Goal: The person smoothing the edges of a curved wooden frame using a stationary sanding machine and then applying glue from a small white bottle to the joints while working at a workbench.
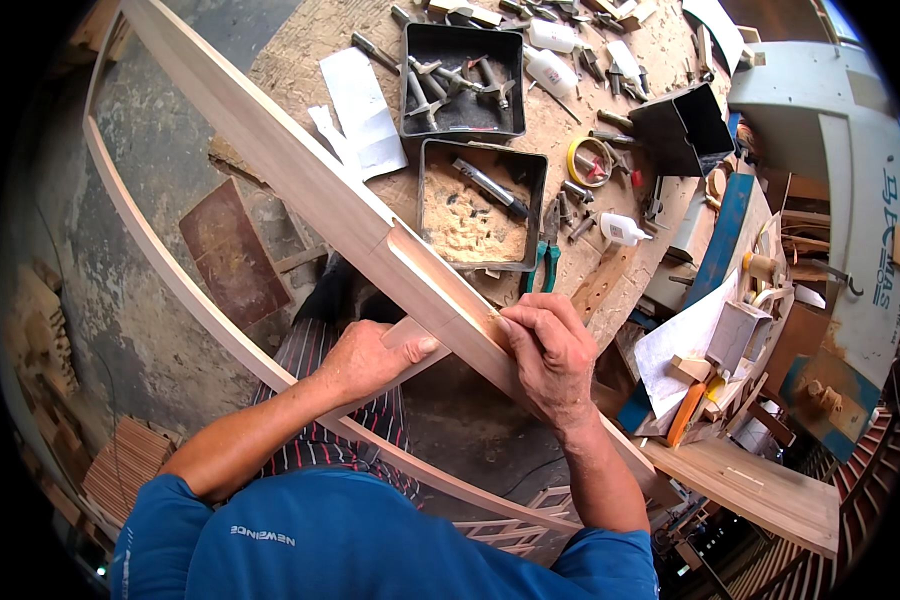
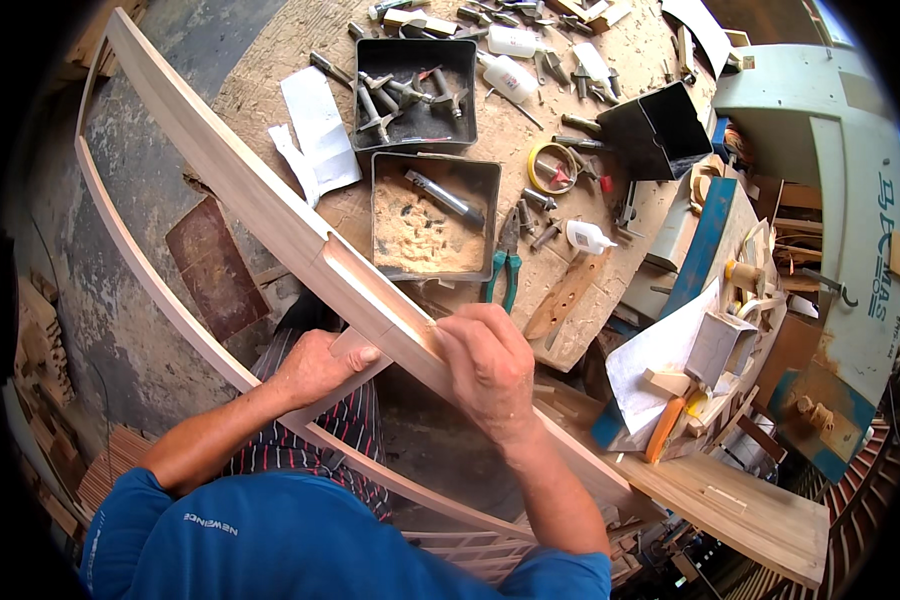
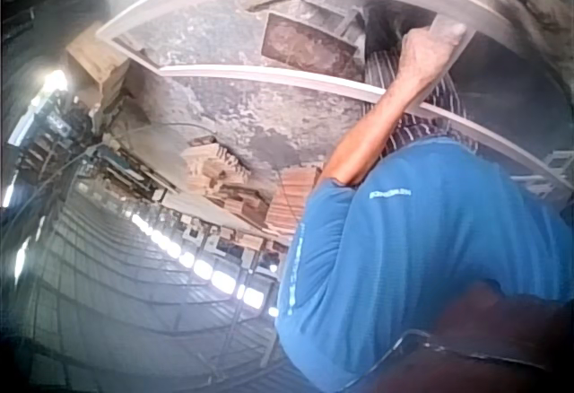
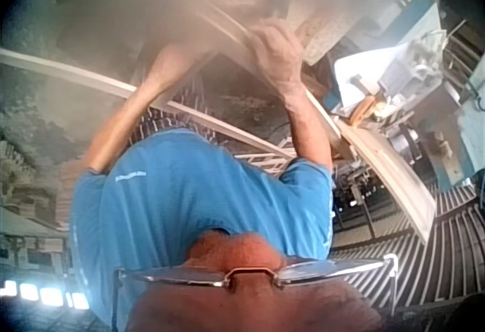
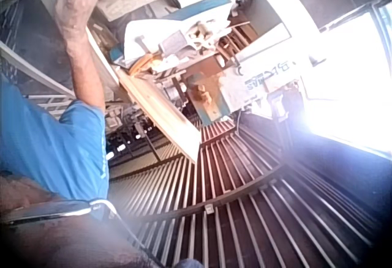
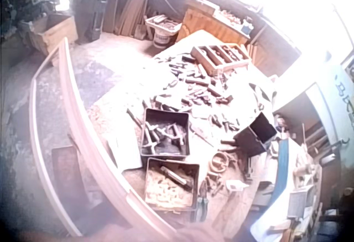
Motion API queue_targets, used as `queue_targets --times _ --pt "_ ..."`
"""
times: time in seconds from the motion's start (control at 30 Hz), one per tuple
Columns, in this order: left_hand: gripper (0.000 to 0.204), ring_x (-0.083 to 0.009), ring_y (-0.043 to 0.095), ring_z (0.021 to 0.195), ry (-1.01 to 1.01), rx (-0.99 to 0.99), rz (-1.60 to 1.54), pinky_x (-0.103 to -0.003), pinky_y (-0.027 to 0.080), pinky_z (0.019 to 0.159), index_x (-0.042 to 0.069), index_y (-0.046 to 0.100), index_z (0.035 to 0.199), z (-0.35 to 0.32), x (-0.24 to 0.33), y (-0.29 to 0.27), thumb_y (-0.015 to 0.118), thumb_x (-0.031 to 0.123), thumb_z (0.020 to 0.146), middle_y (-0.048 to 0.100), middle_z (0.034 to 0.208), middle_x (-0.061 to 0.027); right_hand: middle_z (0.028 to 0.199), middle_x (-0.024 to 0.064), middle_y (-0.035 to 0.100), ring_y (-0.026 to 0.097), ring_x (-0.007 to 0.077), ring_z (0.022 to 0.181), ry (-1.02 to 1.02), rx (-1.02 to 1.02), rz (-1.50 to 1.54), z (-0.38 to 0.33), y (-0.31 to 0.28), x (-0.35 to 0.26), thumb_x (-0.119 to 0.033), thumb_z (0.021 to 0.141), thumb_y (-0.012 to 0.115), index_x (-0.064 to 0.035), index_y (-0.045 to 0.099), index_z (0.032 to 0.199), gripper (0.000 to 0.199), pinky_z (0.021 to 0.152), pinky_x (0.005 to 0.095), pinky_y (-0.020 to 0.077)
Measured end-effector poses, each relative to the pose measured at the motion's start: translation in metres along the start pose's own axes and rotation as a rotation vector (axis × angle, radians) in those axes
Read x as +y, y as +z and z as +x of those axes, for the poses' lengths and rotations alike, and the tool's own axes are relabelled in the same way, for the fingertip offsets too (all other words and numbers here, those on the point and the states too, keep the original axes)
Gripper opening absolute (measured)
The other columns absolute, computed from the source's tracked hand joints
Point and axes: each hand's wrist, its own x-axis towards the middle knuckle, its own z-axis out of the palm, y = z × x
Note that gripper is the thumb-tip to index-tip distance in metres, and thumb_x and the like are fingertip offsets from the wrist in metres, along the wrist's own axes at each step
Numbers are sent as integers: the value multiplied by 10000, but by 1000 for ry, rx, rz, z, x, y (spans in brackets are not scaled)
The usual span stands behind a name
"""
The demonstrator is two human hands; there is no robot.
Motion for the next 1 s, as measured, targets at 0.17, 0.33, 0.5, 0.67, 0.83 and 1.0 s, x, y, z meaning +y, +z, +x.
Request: queue_targets --times 0.17,0.33,0.5,0.67,0.83,1.0 --pt "738 -347 706 838 13 7 -11 -416 534 756 -6 728 989 0 -3 1 573 704 862 709 824 -216 921 137 637 646 292 835 -29 -7 24 3 4 -1 52 777 720 -5 679 941 179 716 363 530" --pt "739 -355 706 840 22 5 -6 -414 534 757 -2 729 982 -1 -1 0 564 709 864 709 821 -214 923 131 648 659 272 839 29 -11 45 2 0 -2 21 814 712 -19 701 988 179 731 340 534" --pt "754 -368 706 855 67 23 26 -424 537 761 5 724 990 2 -9 3 537 724 868 707 827 -222 881 133 659 658 243 777 247 -104 77 31 -10 19 -94 863 700 -27 713 975 131 725 324 526" --pt "770 -389 700 861 81 45 80 -436 540 764 12 714 1007 2 -11 4 501 740 875 705 833 -233 938 160 658 658 325 868 129 -356 -122 73 25 70 -148 859 694 -8 690 999 198 782 391 524" --pt "778 -392 699 859 81 44 74 -436 539 758 11 716 999 1 -13 4 494 746 874 703 831 -233 916 175 625 639 399 871 -52 -387 -283 95 82 89 -185 842 669 -9 642 895 186 795 470 521" --pt "766 -377 703 851 62 42 44 -430 536 755 9 719 993 -1 -7 3 508 736 874 705 831 -226 892 183 635 647 402 827 -124 -395 -295 99 97 99 -129 834 600 -15 604 813 116 749 486 521"
